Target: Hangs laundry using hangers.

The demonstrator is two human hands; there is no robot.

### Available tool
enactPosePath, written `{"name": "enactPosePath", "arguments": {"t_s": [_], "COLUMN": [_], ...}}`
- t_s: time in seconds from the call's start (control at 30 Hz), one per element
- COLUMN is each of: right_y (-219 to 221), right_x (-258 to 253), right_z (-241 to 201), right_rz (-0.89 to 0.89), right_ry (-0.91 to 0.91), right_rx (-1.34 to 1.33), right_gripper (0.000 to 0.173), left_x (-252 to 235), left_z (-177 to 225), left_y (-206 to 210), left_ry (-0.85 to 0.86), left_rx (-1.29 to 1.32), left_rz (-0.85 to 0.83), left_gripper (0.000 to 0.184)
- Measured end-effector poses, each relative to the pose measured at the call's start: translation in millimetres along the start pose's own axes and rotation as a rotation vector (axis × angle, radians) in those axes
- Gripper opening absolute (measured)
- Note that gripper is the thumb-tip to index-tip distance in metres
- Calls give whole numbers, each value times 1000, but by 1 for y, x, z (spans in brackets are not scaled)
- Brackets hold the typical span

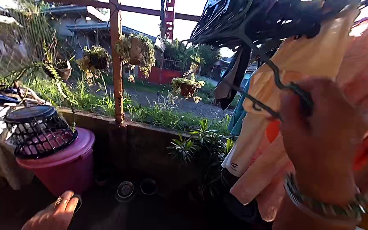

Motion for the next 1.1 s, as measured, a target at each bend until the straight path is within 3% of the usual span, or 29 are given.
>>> {"name": "enactPosePath", "arguments": {"t_s": [0.1,0.17,0.27,0.4,0.6,0.73,0.83,0.9,0.97,1.03,1.1], "right_y": [3,2,-19,-60,-93,-118,-152,-164,-158,-140,-120], "right_x": [112,170,223,253,280,298,318,348,385,414,417], "right_z": [41,55,56,53,65,107,145,161,166,158,151], "right_rz": [-132,-288,-441,-441,-299,-222,34,344,477,392,121], "right_ry": [66,153,257,262,176,348,588,748,831,766,663], "right_rx": [-544,-873,-1037,-927,-585,-655,-824,-915,-837,-620,-363], "right_gripper": [31,20,19,20,25,23,15,22,31,23,13], "left_x": [-10,-21,-37,-50,-37,-19,-20,-23,-25,-19,-6], "left_z": [30,50,89,170,311,392,438,470,501,530,554], "left_y": [-16,-21,-23,-25,-47,-77,-97,-105,-115,-124,-132], "left_ry": [90,121,185,376,662,936,1129,1191,1211,1242,1285], "left_rx": [-29,7,65,94,202,284,472,522,560,578,584], "left_rz": [193,120,23,-18,-72,-16,118,161,178,184,185], "left_gripper": [33,37,30,32,39,43,29,23,28,31,32]}}
Point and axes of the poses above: each hand's wrist, its own x-axis away from the middle knuckle, its own y-axis out of the palm, z = x × y, the point moved 9 cm from there along -x, towards the middle knuckle, and after that the axes turned 5 degrees about -y, right-handed, at the moved point
